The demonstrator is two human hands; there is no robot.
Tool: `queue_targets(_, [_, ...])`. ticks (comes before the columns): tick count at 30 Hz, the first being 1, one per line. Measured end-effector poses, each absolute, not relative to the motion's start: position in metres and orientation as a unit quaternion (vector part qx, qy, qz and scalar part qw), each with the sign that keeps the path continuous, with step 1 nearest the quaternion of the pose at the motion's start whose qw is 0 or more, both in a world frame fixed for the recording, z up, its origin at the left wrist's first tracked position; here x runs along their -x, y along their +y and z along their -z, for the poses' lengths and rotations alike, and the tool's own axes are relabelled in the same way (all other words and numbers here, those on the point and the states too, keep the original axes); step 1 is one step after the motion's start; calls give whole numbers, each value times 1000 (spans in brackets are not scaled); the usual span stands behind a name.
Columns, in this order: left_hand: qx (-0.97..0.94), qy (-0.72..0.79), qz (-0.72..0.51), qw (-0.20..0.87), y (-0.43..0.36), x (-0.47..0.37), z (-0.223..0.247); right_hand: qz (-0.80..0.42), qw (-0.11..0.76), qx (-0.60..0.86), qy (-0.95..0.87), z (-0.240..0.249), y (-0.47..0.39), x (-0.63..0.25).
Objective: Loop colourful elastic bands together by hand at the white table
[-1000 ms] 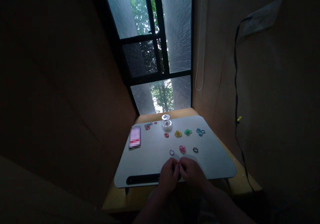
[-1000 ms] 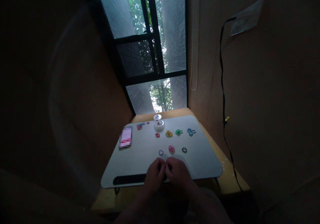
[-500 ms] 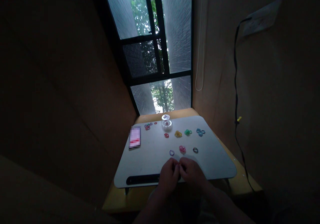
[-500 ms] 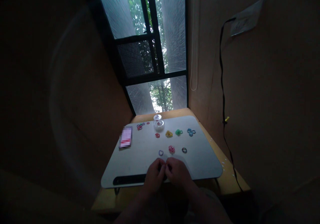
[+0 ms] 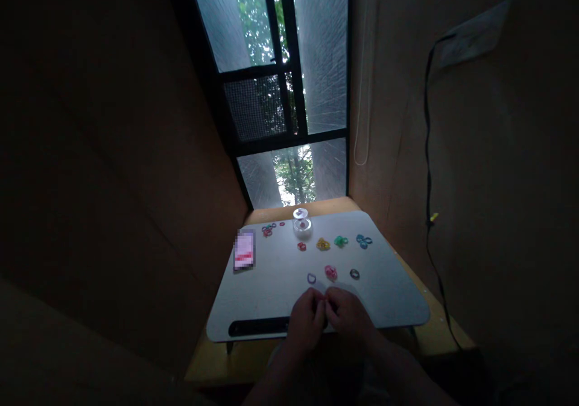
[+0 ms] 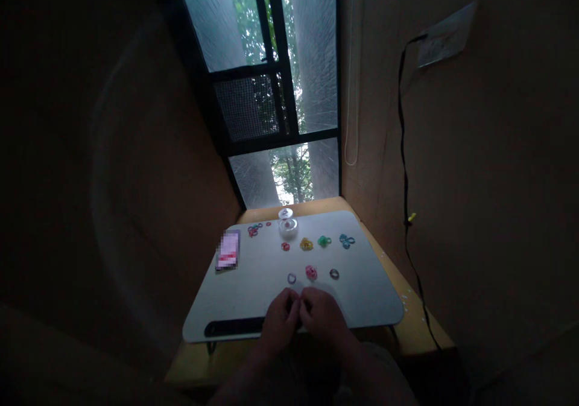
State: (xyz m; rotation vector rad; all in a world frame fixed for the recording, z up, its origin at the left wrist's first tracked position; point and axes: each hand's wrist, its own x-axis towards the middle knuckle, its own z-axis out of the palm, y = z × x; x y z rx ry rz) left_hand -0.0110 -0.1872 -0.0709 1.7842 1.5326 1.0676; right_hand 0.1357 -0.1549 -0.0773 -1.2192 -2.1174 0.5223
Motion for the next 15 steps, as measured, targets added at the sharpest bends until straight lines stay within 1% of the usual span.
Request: queue_targets(15, [-668, 571, -397, 264, -187, 11, 75, -197, 319, 459, -805, 76, -156, -136])
